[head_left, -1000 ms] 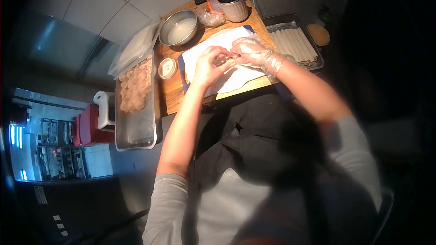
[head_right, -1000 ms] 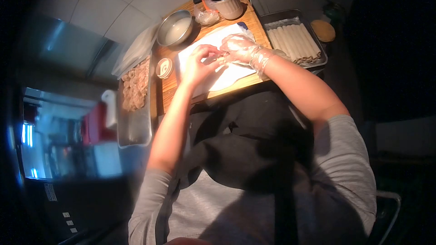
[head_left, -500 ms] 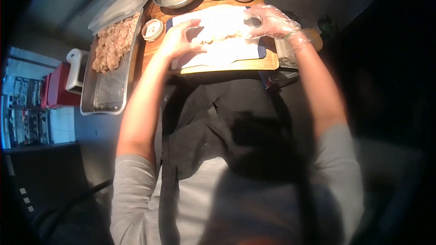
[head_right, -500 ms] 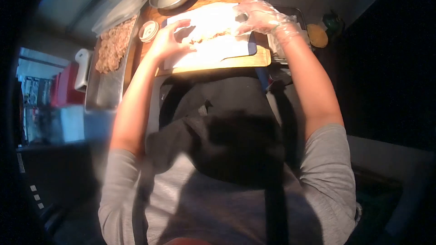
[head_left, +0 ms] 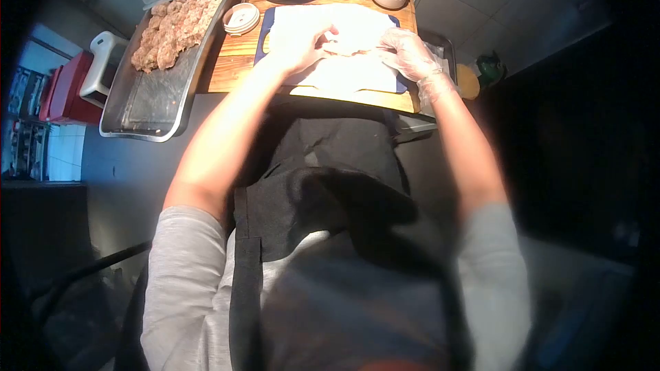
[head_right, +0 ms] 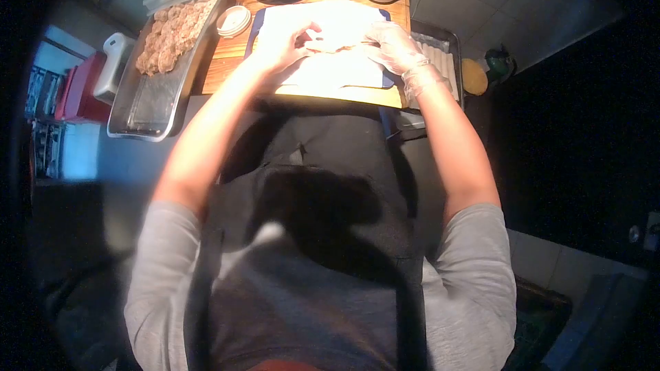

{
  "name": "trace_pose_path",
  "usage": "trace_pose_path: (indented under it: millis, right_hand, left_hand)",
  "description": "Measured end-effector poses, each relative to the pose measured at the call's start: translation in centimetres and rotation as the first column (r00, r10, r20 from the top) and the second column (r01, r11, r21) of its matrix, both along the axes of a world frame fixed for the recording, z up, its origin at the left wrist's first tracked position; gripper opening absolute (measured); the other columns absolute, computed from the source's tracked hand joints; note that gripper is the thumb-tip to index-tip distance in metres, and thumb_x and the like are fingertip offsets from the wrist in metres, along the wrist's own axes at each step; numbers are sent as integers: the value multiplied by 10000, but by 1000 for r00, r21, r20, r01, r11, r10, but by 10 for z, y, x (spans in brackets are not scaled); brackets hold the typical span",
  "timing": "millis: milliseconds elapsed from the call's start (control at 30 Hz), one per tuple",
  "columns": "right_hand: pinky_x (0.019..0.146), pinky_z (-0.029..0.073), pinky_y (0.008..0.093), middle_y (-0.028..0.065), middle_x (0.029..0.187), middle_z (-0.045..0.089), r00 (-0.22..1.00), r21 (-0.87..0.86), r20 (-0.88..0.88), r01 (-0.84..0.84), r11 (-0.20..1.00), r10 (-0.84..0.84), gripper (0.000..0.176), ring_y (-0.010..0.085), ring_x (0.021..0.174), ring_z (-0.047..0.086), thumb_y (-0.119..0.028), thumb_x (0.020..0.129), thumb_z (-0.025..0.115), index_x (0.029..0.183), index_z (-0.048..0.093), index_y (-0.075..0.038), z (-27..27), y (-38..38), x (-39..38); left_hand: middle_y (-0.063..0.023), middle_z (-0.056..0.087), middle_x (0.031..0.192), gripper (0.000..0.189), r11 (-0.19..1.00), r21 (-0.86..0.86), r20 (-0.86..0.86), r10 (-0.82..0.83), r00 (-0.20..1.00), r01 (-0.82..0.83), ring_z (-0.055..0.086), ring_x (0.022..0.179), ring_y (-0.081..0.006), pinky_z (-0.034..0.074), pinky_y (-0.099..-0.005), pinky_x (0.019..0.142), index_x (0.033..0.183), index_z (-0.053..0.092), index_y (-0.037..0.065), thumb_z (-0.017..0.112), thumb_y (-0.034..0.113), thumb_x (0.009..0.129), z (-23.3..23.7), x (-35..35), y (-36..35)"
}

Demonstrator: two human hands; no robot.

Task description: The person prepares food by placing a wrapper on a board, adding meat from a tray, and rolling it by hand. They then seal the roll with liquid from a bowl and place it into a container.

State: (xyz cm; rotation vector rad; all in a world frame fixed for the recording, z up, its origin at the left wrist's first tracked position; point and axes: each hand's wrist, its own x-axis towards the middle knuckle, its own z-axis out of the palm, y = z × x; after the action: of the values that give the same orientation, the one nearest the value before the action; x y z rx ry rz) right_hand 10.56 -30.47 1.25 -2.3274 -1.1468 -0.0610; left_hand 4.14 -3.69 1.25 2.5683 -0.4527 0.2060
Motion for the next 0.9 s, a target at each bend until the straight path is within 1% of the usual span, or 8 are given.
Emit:
trace_pose_path:
  millis: [133, 233, 333, 467, 600, 733, 833, 900]
  right_hand:
    - [720, 483, 376, 123, 839, 635, 1000, 45, -6, 22, 999, -22, 246, 269, 800, 612, -248, 766, 748, 891, 656, -57, 7, 1, -9]
    - [739, 488, 331, 110, 911, 625, 996, -48, 88, 24, 999, -19, 246, 250, 802, 600, -148, 764, 744, 973, 673, -41, 4, 3, -4]
    - [760, 502, 347, 104, 952, 645, 927, -105, 375, 53, 993, -10, 285, 271, 854, 627, -216, 766, 752, 998, 684, -66, 19, 27, -21]
    - [823, 510, 396, 88, 988, 675, 965, 191, 254, 13, 982, -63, 378, 290, 938, 642, -453, 800, 706, 1028, 707, -152, 10, 74, -24]
    - [809, 516, 390, 96, 1017, 675, 911, -52, 396, 147, 988, -115, 336, 300, 932, 645, -387, 814, 711, 1050, 702, -149, 49, 88, -57]
    - [821, 513, 383, 90, 1022, 681, 950, 111, 289, 88, 990, -117, 351, 292, 937, 646, -415, 822, 705, 1060, 714, -157, 16, 84, -26]
    - [823, 513, 381, 91, 1018, 684, 912, -15, 403, 92, 996, -78, 380, 283, 937, 649, -460, 830, 694, 1057, 719, -157, 41, 85, -49]
    - [821, 515, 382, 91, 1017, 686, 959, 52, 271, 76, 996, -87, 397, 281, 933, 651, -482, 830, 690, 1056, 721, -156, 29, 80, -36]
  left_hand:
    - [-44, 699, 981, 430, 975, -215, -2, -51, 999, 49, 666, 985, -154, 514, -333, 867, 1184, 598, 121, 747, 125, 781, -3, -9, 25]
    - [-76, 690, 1026, 464, 952, -306, -128, -22, 992, -18, 666, 997, -162, 525, -346, 869, 1193, 589, 103, 764, 142, 765, -9, -10, 36]
    - [-85, 684, 1056, 499, 884, -458, 64, -74, 995, 95, 664, 1004, -173, 534, -344, 850, 1188, 594, 103, 789, 182, 736, -15, -12, 30]
    - [-69, 686, 1039, 456, 931, -362, -11, -47, 999, 40, 659, 992, -193, 538, -341, 838, 1130, 630, 116, 791, 254, 726, -6, -9, 18]
    - [-78, 645, 1029, 346, 961, -277, 63, 43, 997, -24, 644, 962, -189, 531, -317, 831, 1080, 627, 79, 751, 169, 770, -3, -16, 10]
    - [-83, 647, 1012, 256, 956, -278, 100, -70, 992, 96, 645, 916, -166, 531, -303, 801, 1011, 632, 39, 741, 132, 799, -20, -7, 21]
    - [-81, 672, 941, 206, 934, -356, -18, -20, 1000, 12, 644, 867, -147, 530, -297, 773, 971, 642, 26, 740, 107, 808, -15, -10, 21]
    - [-73, 683, 892, 176, 905, -425, -53, -24, 998, -1, 641, 835, -135, 528, -287, 760, 964, 646, 23, 730, 78, 820, 6, -24, 21]
